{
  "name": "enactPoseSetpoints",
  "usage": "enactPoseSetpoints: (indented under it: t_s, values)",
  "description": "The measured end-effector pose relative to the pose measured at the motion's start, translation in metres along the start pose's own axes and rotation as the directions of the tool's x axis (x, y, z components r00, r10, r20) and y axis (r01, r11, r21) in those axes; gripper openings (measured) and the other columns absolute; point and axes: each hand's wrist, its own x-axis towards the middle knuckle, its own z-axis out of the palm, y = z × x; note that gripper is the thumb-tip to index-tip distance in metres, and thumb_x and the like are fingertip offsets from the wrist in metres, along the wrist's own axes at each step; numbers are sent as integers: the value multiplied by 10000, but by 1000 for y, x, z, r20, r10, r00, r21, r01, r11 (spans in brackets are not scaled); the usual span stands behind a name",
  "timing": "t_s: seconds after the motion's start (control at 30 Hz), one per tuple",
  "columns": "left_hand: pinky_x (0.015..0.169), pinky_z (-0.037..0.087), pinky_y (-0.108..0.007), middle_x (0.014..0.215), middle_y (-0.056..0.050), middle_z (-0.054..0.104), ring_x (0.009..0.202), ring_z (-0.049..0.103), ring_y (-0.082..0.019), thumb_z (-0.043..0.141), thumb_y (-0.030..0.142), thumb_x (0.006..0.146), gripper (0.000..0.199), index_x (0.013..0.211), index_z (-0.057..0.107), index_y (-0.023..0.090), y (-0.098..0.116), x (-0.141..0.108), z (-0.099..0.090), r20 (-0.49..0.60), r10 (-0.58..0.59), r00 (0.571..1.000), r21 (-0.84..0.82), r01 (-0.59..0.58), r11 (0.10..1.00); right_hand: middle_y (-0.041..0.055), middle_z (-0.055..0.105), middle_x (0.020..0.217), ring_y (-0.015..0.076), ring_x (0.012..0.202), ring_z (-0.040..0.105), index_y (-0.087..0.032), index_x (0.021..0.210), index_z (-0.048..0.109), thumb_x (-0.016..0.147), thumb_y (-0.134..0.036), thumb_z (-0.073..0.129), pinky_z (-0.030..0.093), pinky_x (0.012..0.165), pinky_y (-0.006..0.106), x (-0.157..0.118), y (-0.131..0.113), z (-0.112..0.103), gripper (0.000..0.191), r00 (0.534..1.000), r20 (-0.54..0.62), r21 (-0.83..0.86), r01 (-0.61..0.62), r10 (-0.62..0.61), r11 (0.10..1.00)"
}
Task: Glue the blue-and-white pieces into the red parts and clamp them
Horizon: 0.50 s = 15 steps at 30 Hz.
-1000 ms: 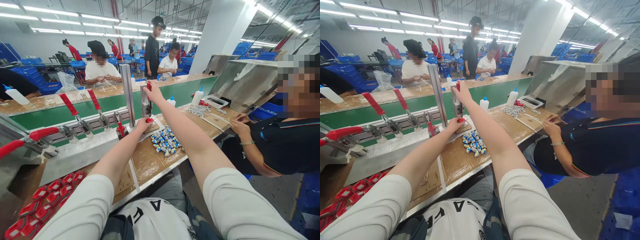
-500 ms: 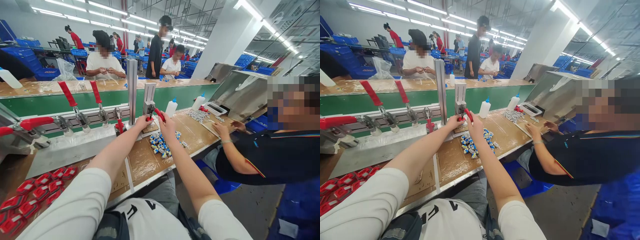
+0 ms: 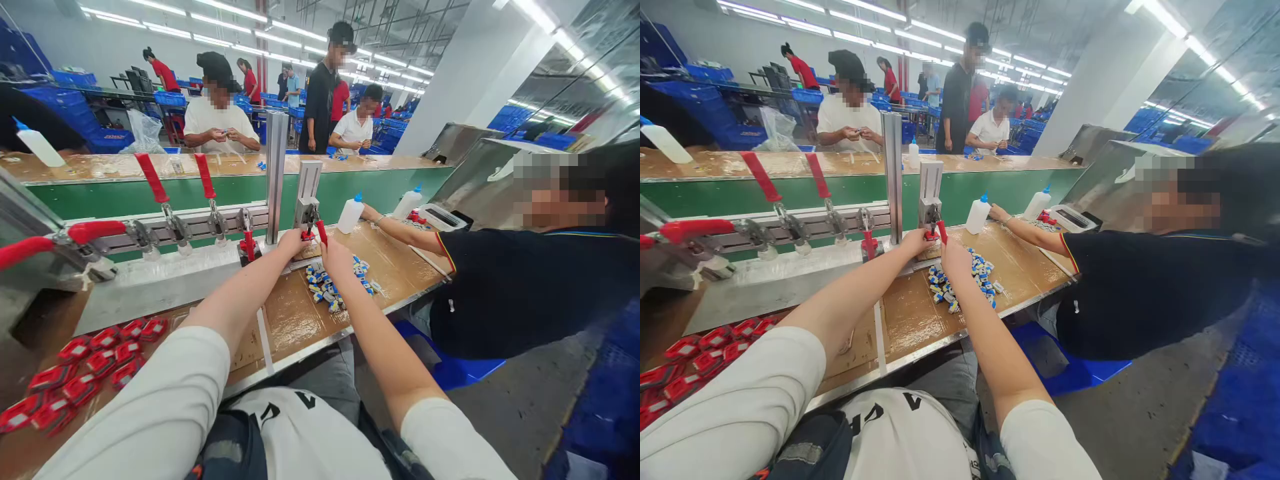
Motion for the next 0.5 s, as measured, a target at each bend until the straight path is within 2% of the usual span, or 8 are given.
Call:
enactPoseSetpoints:
  t_s: [0.1, 0.17, 0.23, 0.33, 0.4, 0.43, 0.5]
  values:
    - [952, 529, -315, 1281, -181, 769, 1188, 713, -304, 706, 312, 924, 395, 1278, 749, 144, 13, -23, -20, 62, 52, 997, 83, -57, 995, 251, 773, 1204, 314, 1102, 781, -107, 1333, 644, 1136, -409, 411, 569, 966, 389, 8, -10, -5, 429, 996, 83, -95, -34, 42, 995]
    - [963, 520, -323, 1240, -161, 786, 1167, 718, -306, 691, 306, 917, 311, 1177, 786, 166, 15, -47, -42, 123, 88, 988, 124, -103, 987, 278, 760, 1237, 328, 1176, 758, -81, 1300, 676, 1130, -416, 453, 546, 1007, 392, 16, -14, -7, 437, 990, 134, -131, -17, 35, 991]
    - [926, 519, -323, 1123, -112, 814, 1069, 734, -286, 650, 366, 945, 249, 1043, 809, 201, 7, -79, -74, 190, 128, 973, 140, -156, 978, 301, 755, 1240, 346, 1215, 738, -53, 1250, 721, 1117, -421, 514, 523, 1033, 411, 23, -17, -8, 442, 980, 199, -158, 10, 22, 987]
    - [825, 514, -326, 961, -63, 811, 891, 723, -244, 552, 487, 1001, 366, 934, 801, 227, -19, -138, -133, 219, 183, 958, 102, -209, 973, 316, 751, 1225, 376, 1216, 727, -27, 1209, 761, 1101, -446, 563, 508, 1011, 454, 27, -22, -13, 476, 962, 272, -160, 36, 9, 986]
    - [782, 512, -326, 939, -55, 801, 845, 713, -230, 541, 525, 1002, 395, 932, 795, 231, -39, -174, -166, 170, 136, 976, 43, -145, 989, 313, 753, 1194, 406, 1181, 729, -31, 1185, 777, 1105, -496, 525, 507, 965, 484, 22, -32, -15, 535, 975, 221, -124, 64, -35, 990]
    - [771, 514, -323, 955, -57, 800, 847, 714, -227, 554, 527, 993, 380, 959, 791, 231, -48, -187, -175, 133, 75, 988, -3, -75, 997, 298, 759, 1177, 408, 1160, 730, -52, 1163, 787, 1112, -525, 481, 505, 948, 486, 18, -40, -15, 566, 983, 171, -101, 92, -74, 991]
    - [769, 523, -317, 1020, -72, 795, 887, 719, -229, 605, 495, 961, 336, 1075, 769, 225, -61, -200, -177, 44, -90, 995, -129, 95, 987, 242, 782, 1114, 376, 1104, 732, -117, 1087, 806, 1118, -558, 398, 498, 920, 454, 11, -61, -9, 601, 980, 64, -14, 188, -187, 982]
